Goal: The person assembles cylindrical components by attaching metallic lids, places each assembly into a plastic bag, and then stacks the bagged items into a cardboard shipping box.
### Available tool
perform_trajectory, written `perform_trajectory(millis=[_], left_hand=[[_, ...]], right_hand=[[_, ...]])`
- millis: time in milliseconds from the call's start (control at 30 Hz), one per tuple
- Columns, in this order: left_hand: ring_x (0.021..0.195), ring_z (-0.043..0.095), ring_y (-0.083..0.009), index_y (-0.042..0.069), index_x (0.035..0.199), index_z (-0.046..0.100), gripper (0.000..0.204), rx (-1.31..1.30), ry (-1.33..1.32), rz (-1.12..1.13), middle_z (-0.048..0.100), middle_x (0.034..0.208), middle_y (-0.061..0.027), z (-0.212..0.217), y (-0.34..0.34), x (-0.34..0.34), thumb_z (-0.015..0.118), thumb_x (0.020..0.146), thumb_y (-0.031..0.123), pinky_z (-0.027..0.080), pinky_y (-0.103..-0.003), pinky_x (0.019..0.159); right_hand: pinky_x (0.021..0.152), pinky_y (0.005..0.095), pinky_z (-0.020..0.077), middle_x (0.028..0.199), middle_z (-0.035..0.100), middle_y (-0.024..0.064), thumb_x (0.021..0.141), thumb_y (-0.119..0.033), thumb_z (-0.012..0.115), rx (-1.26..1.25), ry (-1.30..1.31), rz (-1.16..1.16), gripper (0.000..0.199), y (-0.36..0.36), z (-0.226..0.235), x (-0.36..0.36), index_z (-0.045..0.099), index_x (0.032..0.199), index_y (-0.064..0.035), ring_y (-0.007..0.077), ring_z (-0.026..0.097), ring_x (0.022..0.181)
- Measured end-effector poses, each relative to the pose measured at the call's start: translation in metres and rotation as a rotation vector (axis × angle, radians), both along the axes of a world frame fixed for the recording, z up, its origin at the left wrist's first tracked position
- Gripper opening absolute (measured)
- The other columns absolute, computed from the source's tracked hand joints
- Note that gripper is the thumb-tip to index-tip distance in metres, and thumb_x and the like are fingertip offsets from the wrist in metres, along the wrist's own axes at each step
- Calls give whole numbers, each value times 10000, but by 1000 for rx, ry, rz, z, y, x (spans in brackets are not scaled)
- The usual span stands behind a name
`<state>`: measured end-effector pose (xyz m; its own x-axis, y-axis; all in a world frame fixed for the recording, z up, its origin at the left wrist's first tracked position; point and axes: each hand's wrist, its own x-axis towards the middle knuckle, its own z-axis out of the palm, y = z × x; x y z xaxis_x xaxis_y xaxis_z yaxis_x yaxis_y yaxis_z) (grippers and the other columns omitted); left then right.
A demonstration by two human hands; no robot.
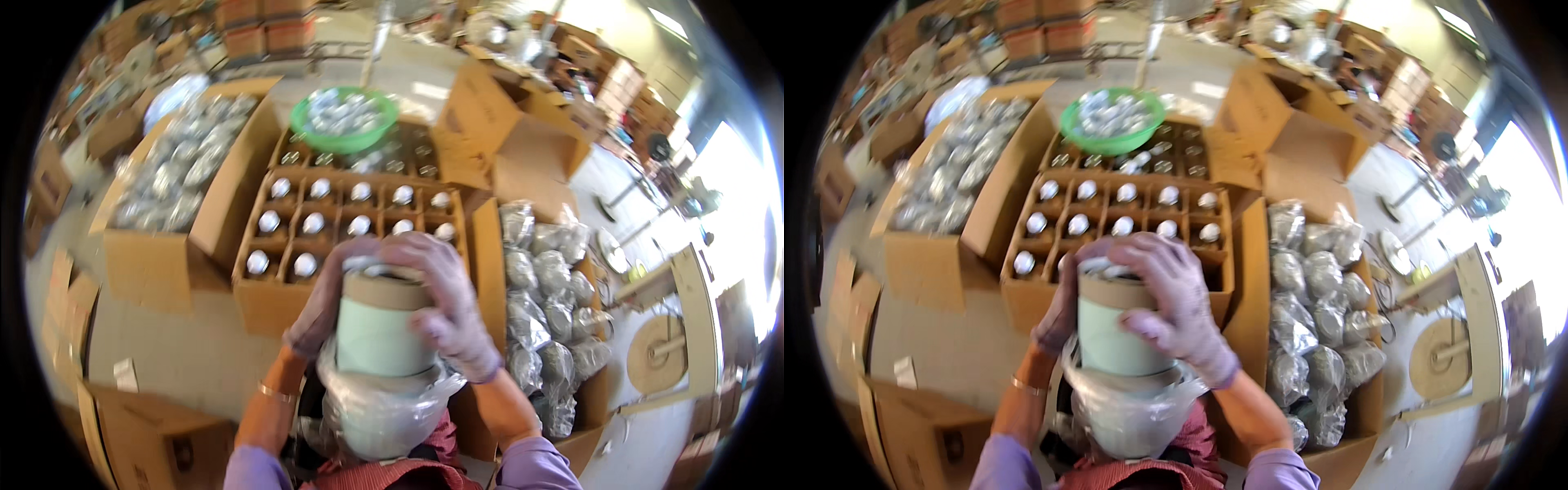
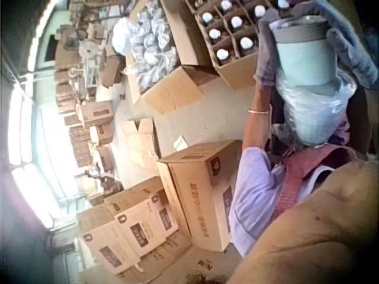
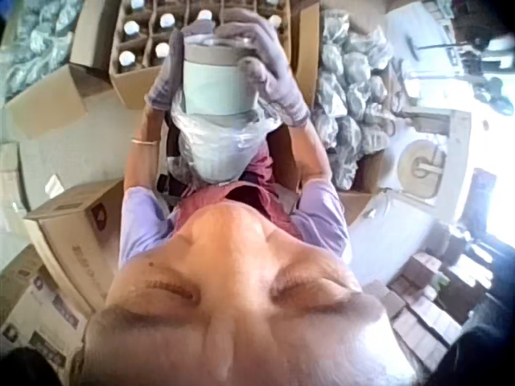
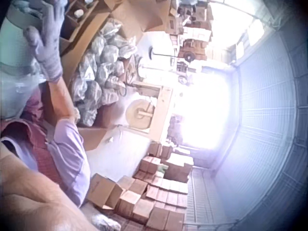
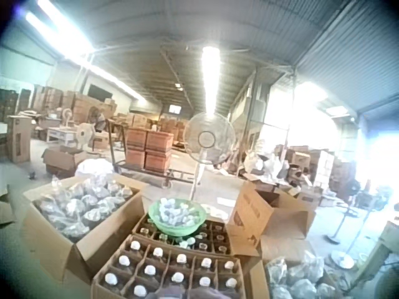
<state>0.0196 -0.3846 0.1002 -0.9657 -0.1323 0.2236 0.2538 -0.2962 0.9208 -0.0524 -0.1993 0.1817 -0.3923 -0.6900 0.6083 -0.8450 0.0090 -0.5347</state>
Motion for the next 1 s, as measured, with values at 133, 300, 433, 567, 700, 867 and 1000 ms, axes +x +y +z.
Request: perform_trajectory(millis=[133, 300, 433, 567, 700, 867, 1000], left_hand=[[1315, 452, -278, -18, 1356, 501, 508, -444, 421, 107, 525, 1369, -169, 32, 9, 11, 495, 993, 337, 289, -448, 1149], [1159, 567, -240, -26, 1216, 595, 458, 200, 240, 277, 627, 1193, -142, -22, -7, -22, 439, 1005, 349, 438, -389, 1012], [1177, 566, -185, 34, 1233, 593, 546, 443, -131, -191, 638, 1193, -91, -4, 12, -21, 455, 1002, 509, 448, -341, 1016], [1270, 526, -303, 2, 1283, 599, 506, -158, 360, 139, 654, 1182, -145, 27, 6, 15, 502, 991, 404, 341, -470, 1118], [1304, 492, -276, -11, 1385, 506, 539, 153, 219, 243, 582, 1323, -172, 4, -8, 0, 496, 993, 359, 339, -401, 1131], [1307, 481, -306, -33, 1329, 535, 538, 49, 221, 142, 524, 1396, -197, 15, 19, 13, 559, 974, 370, 305, -436, 1155], [1360, 459, -299, -41, 1358, 482, 547, 63, 494, 187, 498, 1450, -185, -7, -16, 5, 504, 1008, 379, 266, -469, 1192]], right_hand=[[1132, 407, 306, 1404, 467, 203, 860, -803, 415, -254, -582, 81, 971, 25, -97, -54, 521, 1341, 34, 309, 419, 1349], [1095, 436, 358, 1330, 512, 228, 913, -483, 546, -54, -114, -121, 639, 23, -27, -26, 539, 1326, 4, 384, 481, 1269], [1066, 426, 391, 1362, 513, 225, 889, -603, 552, -71, -149, 73, 776, 8, -17, -15, 496, 1376, -2, 382, 500, 1248], [1070, 399, 394, 1313, 572, 183, 961, -642, 449, -117, -518, 42, 754, 31, -95, -65, 530, 1352, -2, 325, 509, 1269], [1119, 410, 341, 1369, 511, 199, 945, -659, 457, -208, -372, -1, 791, 25, -70, -46, 514, 1375, 2, 318, 437, 1333], [1142, 412, 307, 1443, 435, 214, 853, -769, 487, -34, -527, -63, 971, 44, -82, -57, 442, 1432, 9, 319, 406, 1369], [1138, 385, 329, 1403, 491, 199, 903, -706, 471, -156, -666, -150, 890, 62, -93, -56, 497, 1375, 47, 289, 453, 1347]])
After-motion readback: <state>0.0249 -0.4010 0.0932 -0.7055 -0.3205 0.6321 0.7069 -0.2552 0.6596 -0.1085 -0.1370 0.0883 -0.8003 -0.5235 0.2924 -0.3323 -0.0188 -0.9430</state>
